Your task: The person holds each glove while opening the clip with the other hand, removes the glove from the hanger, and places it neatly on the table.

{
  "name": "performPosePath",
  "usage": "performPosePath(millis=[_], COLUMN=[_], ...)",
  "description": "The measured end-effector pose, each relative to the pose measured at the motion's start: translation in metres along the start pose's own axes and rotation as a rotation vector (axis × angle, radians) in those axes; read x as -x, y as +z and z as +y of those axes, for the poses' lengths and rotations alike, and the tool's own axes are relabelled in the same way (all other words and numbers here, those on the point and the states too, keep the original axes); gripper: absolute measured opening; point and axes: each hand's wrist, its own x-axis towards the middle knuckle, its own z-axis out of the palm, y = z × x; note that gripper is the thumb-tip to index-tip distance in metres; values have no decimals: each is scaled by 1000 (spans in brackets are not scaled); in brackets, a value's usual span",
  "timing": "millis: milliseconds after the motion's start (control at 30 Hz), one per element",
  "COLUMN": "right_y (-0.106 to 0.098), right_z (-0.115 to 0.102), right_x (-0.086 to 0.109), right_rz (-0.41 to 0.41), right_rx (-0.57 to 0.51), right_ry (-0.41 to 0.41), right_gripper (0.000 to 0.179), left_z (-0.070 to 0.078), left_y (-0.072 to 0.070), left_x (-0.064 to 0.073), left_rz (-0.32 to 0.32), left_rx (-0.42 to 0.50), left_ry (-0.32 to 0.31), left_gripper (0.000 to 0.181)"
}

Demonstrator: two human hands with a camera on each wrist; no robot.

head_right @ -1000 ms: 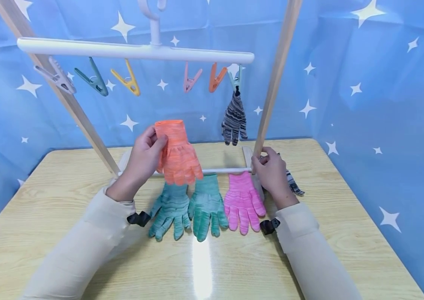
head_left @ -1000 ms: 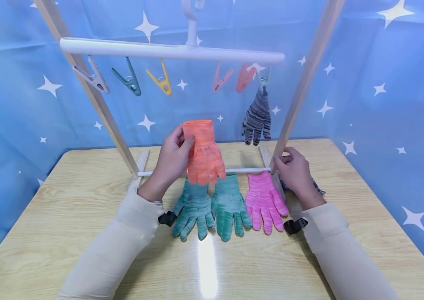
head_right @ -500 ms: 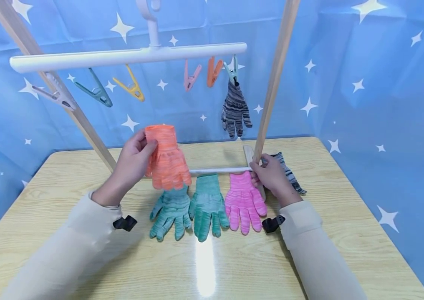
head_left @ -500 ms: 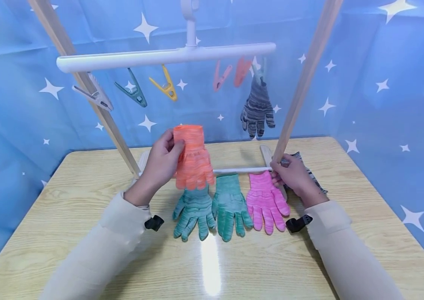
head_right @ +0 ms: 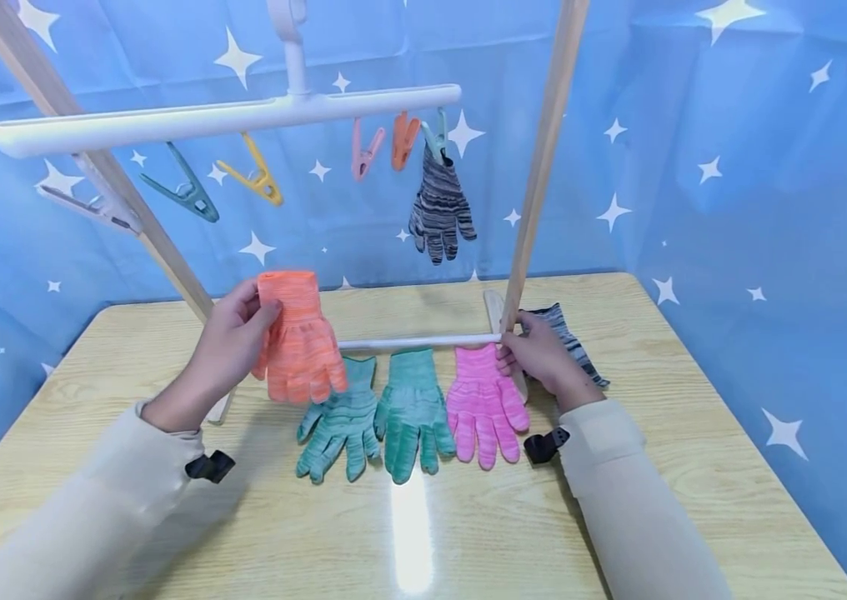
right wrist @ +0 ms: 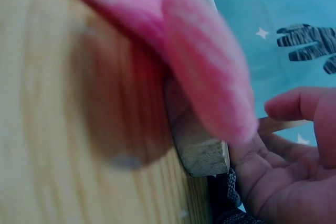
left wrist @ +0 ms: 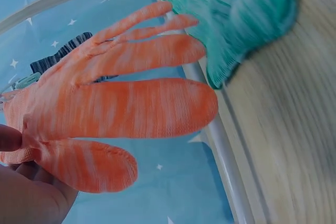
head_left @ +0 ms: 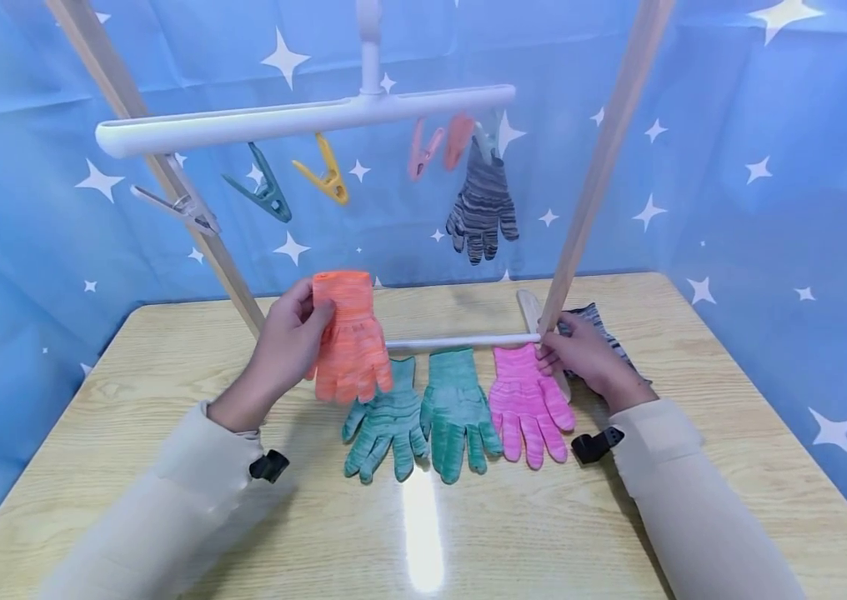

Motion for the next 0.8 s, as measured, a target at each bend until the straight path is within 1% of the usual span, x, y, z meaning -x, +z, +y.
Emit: performPosePath(millis=[67,167,233,433,533,700,800], right_y=[1,2,2,1,0,-1,0], right_z=[-1,-1,-1,2,3,2,2], right_x=[0,-1,-2,-3,-3,-2,-3], right_rz=[4,7,3,-8,-8,-7,-10], right_rx=[-1,-6,-7,-1,10,18,19], right_ry=[3,14,21,21,16,9,10], right_gripper=[53,53,54,55,55,55,55], left_z=[-2,-7,-11,-19,-19,-15,-15], left_y=[-4,-8,-10,-14,-17,-27,-32], left_x=[4,9,13,22,25,31,35], left_rz=[-3,-15,-19,-49,-55,-34,-39], left_rx=[3,13,3,-8,-17,-52,-52], left_ry=[-8,-38,-50,-61,-98,-171,-210], left_gripper=[34,33,31,25,27,32,34])
